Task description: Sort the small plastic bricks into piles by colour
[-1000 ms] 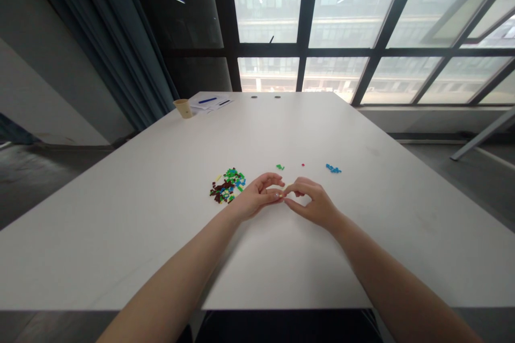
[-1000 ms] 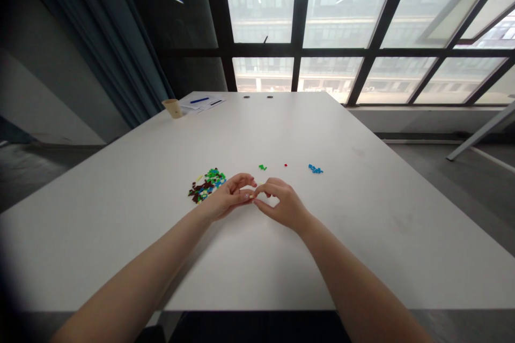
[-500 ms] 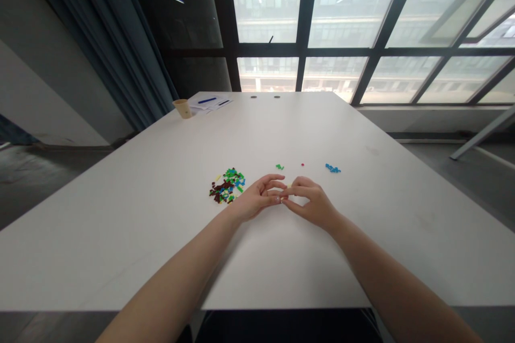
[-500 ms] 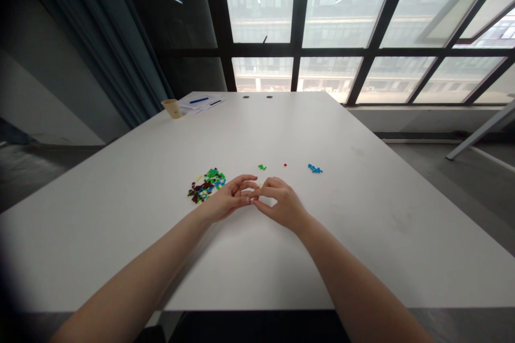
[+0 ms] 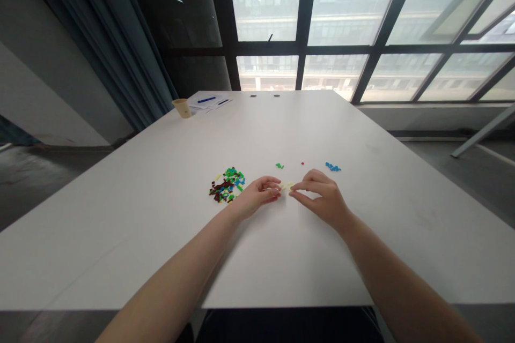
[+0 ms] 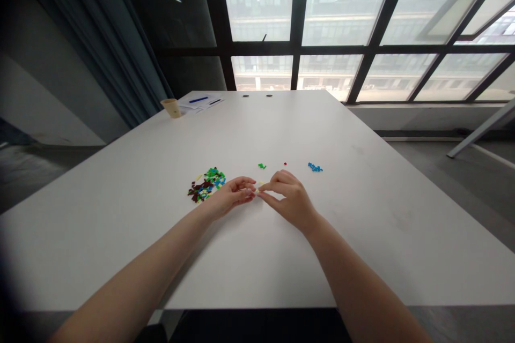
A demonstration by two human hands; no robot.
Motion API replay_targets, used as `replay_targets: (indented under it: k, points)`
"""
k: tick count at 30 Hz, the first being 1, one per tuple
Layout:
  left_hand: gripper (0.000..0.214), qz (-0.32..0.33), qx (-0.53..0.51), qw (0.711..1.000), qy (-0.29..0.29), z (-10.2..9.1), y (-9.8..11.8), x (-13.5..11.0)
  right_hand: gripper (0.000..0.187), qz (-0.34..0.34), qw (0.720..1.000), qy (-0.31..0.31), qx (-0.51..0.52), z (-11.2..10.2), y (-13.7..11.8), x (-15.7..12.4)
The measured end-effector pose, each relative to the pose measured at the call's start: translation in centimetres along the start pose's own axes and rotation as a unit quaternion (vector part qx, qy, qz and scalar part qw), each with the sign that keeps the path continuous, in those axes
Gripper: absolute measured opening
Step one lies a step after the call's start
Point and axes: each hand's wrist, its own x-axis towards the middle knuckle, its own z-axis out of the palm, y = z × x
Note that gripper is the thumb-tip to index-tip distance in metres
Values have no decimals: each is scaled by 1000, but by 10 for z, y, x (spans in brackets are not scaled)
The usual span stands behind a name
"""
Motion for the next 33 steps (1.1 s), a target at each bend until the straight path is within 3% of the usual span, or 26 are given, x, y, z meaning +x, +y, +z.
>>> replay_targets:
  k: [6,9,14,18,22,28,31,33]
  points:
    - [35,-5,15,1000,15,0,0,1,7,3,1000,1,-25,-4,5,2]
    - [33,9,14,999,45,-1,4,1,9,67,995,-27,-69,-1,19,-1]
    - [30,45,12,992,118,-11,11,4,11,213,956,-146,-138,14,48,-13]
    - [29,51,23,988,145,-18,13,5,15,262,931,-187,-172,26,60,-21]
    - [29,51,38,988,138,-18,12,3,15,283,923,-183,-184,29,64,-24]
    - [28,70,93,983,144,-21,17,3,16,281,935,-139,-167,19,67,-21]
    - [25,125,206,949,203,-37,22,4,21,273,942,-79,-176,6,68,-16]
    - [20,165,338,888,266,-51,26,3,27,280,940,-48,-189,-2,69,-13]
